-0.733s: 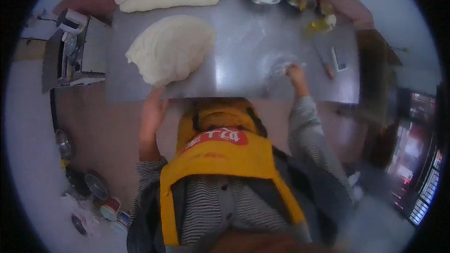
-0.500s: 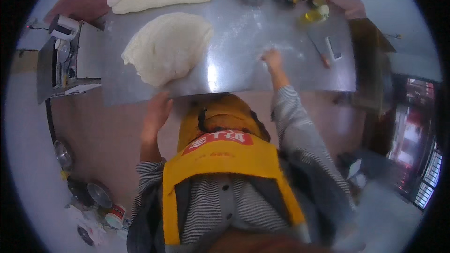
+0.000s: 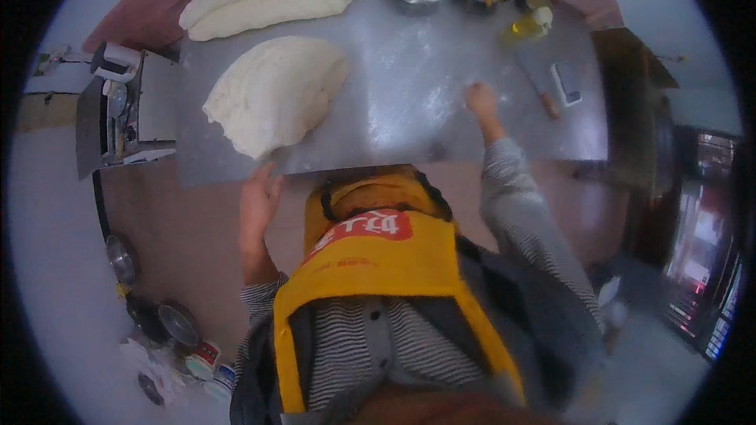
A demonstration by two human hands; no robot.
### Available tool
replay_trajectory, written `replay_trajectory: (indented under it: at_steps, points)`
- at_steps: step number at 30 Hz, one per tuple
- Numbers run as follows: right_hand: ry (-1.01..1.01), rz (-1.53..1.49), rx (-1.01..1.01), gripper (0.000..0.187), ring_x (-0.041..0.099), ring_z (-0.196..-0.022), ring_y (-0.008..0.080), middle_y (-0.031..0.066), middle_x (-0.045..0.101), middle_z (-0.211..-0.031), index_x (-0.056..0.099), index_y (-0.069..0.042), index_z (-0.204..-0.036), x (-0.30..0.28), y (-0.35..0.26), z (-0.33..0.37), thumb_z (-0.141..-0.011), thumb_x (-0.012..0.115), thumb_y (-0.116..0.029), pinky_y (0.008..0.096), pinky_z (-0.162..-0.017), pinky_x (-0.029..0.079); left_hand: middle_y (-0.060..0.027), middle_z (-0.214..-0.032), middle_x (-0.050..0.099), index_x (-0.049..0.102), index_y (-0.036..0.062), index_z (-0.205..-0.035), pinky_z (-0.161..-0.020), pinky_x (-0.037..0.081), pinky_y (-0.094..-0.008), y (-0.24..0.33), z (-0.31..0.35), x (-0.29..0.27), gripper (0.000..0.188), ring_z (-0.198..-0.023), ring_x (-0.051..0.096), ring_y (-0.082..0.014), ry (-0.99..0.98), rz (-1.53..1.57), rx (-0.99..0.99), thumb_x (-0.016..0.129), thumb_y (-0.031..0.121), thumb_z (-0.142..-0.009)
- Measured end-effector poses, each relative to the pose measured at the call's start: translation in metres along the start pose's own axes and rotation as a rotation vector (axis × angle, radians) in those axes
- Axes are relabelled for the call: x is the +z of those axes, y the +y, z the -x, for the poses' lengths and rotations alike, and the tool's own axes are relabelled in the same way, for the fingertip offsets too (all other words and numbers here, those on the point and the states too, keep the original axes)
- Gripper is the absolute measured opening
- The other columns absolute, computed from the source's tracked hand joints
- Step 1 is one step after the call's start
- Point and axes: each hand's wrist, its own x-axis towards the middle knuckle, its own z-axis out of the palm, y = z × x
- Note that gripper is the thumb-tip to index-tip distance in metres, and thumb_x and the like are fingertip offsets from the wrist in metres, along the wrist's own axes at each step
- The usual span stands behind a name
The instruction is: The person kneads and rolls a large piece of dough on a metal countertop, repeatedly folding and pressing it to form a long cylindrical shape. They occasionally dust the surface with flour and use a bench scraper to cut and separate portions of the dough.
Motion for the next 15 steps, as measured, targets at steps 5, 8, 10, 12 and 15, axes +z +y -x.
replay_trajectory:
  at_steps: [5, 8, 10, 12, 15]
  points:
    - [0.012, 0.264, -0.127, 0.023, 0.065, -0.096, 0.0333, 0.0205, 0.067, -0.104, 0.066, -0.001, -0.094, -0.006, 0.118, 0.005, -0.086, 0.062, -0.023, 0.0450, -0.082, 0.052, -0.0223, -0.114, 0.063, 0.061, 0.0054, -0.122, -0.084, 0.050, -0.0451, 0.029, -0.014, 0.029, 0.034, -0.100, 0.062, -0.0401, -0.010, -0.006, -0.027, 0.064, 0.017, -0.090]
    - [-0.055, 0.468, 0.383, 0.023, 0.063, -0.099, 0.0312, 0.0125, 0.065, -0.104, 0.071, -0.010, -0.104, -0.038, 0.133, -0.008, -0.088, 0.059, -0.022, 0.0446, -0.083, 0.052, -0.0231, -0.114, 0.063, 0.061, 0.0061, -0.122, -0.084, 0.050, -0.0458, 0.049, 0.005, 0.006, 0.034, -0.098, 0.062, -0.0402, 0.002, -0.129, -0.129, 0.064, 0.016, -0.090]
    - [0.193, 0.536, 0.559, 0.020, 0.062, -0.086, 0.0275, 0.0090, 0.063, -0.091, 0.071, -0.012, -0.096, -0.013, 0.197, -0.004, -0.090, 0.059, -0.026, 0.0425, -0.074, 0.051, -0.0235, -0.114, 0.063, 0.061, 0.0069, -0.123, -0.083, 0.051, -0.0461, 0.053, 0.021, 0.002, 0.036, -0.097, 0.063, -0.0404, -0.002, -0.151, -0.219, 0.064, 0.016, -0.089]
    - [0.709, 0.722, 0.662, 0.020, 0.061, -0.073, 0.0238, 0.0055, 0.061, -0.078, 0.071, -0.013, -0.089, 0.000, 0.294, -0.006, -0.091, 0.059, -0.029, 0.0403, -0.064, 0.051, -0.0235, -0.113, 0.063, 0.060, 0.0073, -0.123, -0.083, 0.051, -0.0466, 0.068, 0.019, 0.014, 0.036, -0.095, 0.063, -0.0406, -0.028, -0.133, -0.250, 0.065, 0.017, -0.089]
    - [0.469, 0.488, 0.529, 0.048, 0.063, -0.093, 0.0324, 0.0156, 0.063, -0.101, 0.070, -0.005, -0.099, 0.029, 0.354, 0.033, -0.086, 0.062, -0.050, 0.0448, -0.078, 0.051, -0.0230, -0.112, 0.064, 0.060, 0.0080, -0.124, -0.084, 0.051, -0.0475, 0.075, 0.013, -0.001, 0.038, -0.094, 0.063, -0.0412, 0.022, -0.292, -0.160, 0.065, 0.017, -0.087]
